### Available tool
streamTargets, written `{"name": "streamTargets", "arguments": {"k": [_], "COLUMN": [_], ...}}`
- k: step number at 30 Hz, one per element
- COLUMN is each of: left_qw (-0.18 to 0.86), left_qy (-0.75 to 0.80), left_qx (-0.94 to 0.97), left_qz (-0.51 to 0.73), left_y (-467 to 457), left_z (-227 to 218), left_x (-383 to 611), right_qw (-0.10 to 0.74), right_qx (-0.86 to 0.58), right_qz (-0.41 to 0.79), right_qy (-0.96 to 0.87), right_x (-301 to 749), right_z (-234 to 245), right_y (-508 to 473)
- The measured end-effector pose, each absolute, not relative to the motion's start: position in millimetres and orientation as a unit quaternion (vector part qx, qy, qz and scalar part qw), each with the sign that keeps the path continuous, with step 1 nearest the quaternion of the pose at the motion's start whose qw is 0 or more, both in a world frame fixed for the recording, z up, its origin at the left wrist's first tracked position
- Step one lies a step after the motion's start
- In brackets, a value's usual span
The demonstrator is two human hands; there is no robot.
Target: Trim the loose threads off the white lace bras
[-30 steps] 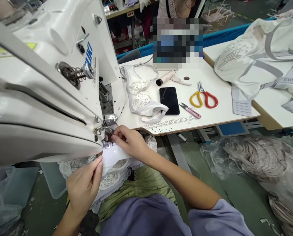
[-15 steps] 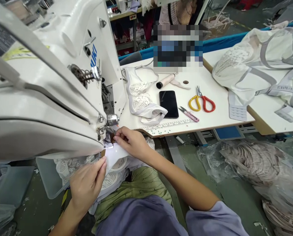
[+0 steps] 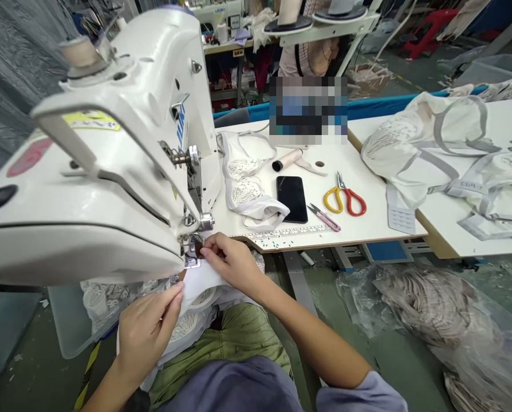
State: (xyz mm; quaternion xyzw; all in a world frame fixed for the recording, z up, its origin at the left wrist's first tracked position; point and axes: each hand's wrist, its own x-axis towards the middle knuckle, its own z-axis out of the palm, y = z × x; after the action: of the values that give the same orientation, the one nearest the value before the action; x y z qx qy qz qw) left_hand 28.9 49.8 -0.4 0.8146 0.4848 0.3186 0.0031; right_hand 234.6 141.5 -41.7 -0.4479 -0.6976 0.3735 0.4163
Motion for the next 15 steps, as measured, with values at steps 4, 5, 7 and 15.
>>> {"name": "streamTargets", "arguments": {"k": [4, 5, 7, 15], "left_qw": [0.036, 0.043, 0.057, 0.073], "left_qy": [0.499, 0.502, 0.506, 0.517], "left_qx": [0.796, 0.792, 0.787, 0.771], "left_qz": [0.341, 0.344, 0.348, 0.364], "left_y": [48.7, 48.2, 47.3, 47.1], "left_z": [-2.7, -3.4, -4.1, -0.7], "left_x": [26.4, 25.5, 23.6, 20.9], "right_qw": [0.424, 0.428, 0.439, 0.447], "right_qx": [-0.459, -0.462, -0.462, -0.427], "right_qz": [0.408, 0.427, 0.470, 0.597], "right_qy": [-0.665, -0.649, -0.610, -0.511], "right_x": [231.7, 230.7, 228.6, 224.1], "right_z": [-41.1, -40.9, -40.7, -46.0], "right_y": [135.3, 132.4, 125.4, 106.2]}}
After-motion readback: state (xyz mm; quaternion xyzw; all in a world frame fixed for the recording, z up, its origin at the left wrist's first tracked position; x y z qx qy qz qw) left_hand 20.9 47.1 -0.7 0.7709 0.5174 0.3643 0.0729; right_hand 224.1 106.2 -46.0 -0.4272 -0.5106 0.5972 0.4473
